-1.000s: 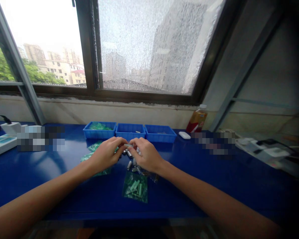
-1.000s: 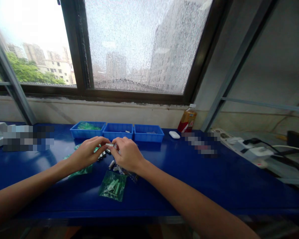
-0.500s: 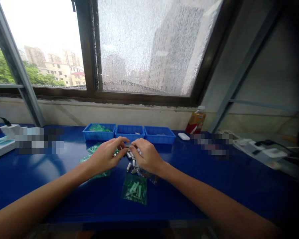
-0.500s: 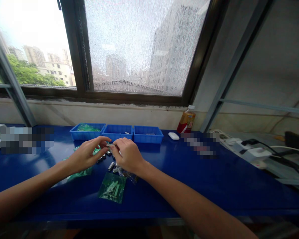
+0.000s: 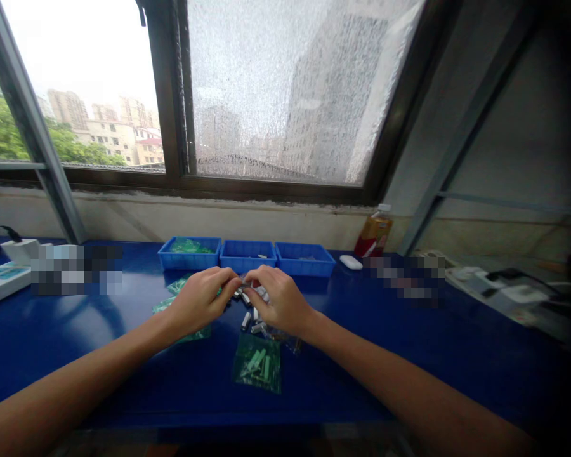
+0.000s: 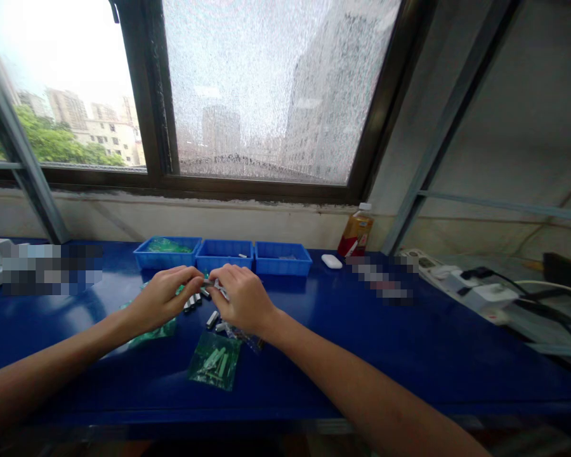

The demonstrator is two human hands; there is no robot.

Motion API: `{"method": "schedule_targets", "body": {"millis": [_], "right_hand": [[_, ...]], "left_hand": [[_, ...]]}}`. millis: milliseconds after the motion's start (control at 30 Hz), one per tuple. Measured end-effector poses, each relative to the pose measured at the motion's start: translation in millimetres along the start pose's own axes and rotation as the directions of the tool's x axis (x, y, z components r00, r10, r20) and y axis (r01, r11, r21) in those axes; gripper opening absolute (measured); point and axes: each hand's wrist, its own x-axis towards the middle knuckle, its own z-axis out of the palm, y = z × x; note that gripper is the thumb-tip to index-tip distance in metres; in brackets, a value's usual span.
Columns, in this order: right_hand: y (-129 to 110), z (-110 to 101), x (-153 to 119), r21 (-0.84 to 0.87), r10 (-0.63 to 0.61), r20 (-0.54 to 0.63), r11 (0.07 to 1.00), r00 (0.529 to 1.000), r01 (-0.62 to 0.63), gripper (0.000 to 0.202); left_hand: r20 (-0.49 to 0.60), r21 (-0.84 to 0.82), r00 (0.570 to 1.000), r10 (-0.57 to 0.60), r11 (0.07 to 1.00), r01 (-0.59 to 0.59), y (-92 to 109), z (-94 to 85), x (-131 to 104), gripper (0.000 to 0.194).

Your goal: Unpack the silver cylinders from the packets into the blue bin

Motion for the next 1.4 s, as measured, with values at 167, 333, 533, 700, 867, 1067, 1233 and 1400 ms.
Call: {"method": "schedule_targets", "body": {"millis": [167,333,533,700,867,1067,1233,1400], "right_hand": [[14,-1,3,-0.1,0.07,-0.002,0.993,0.998,-0.07,0.016],[51,-2,14,-0.292,0.216,-0.068,0.929,0.974,-0.226,0.021],[72,6,14,-0.451,0.333,-0.083,0.828,0.939,-0.334,0.033],[44,0,8,-0.344,0.248,0.003,0.91,0.969,-0.232,0.027],[13,-3,3,-0.177,0.109,0.234,0.982,0.966,-0.068,0.022],[9,6,-2,-0.115,0.072,0.373,0.993,0.925,-0.031,0.025],[9,17,4,-0.161,0.112,0.38,0.986,0.918,-0.054,0.025],[8,15,6,-0.156,0.104,0.383,0.987,0.918,-0.047,0.022]], "left_hand": [[0.299,0.149,0.953,-0.046,0.989,0.001,-14,-26.8,-1,0.039],[0.384,0.118,0.915,-0.12,0.99,0.08,-52,-50.6,-4,0.041],[0.35,0.188,0.926,-0.141,0.979,0.078,-74,-25.7,-5,0.052],[0.333,0.166,0.939,-0.079,0.986,0.024,-60,-16.2,-5,0.045],[0.422,0.019,0.905,0.051,0.998,-0.064,-34,-26.7,-3,0.032],[0.526,0.057,0.85,-0.007,0.998,-0.027,-25,-28.4,-6,0.023],[0.5,0.099,0.865,-0.042,0.995,-0.009,-36,-17.7,-7,0.026],[0.473,0.139,0.878,-0.066,0.99,0.0,-38,-12.3,-8,0.031]]}}
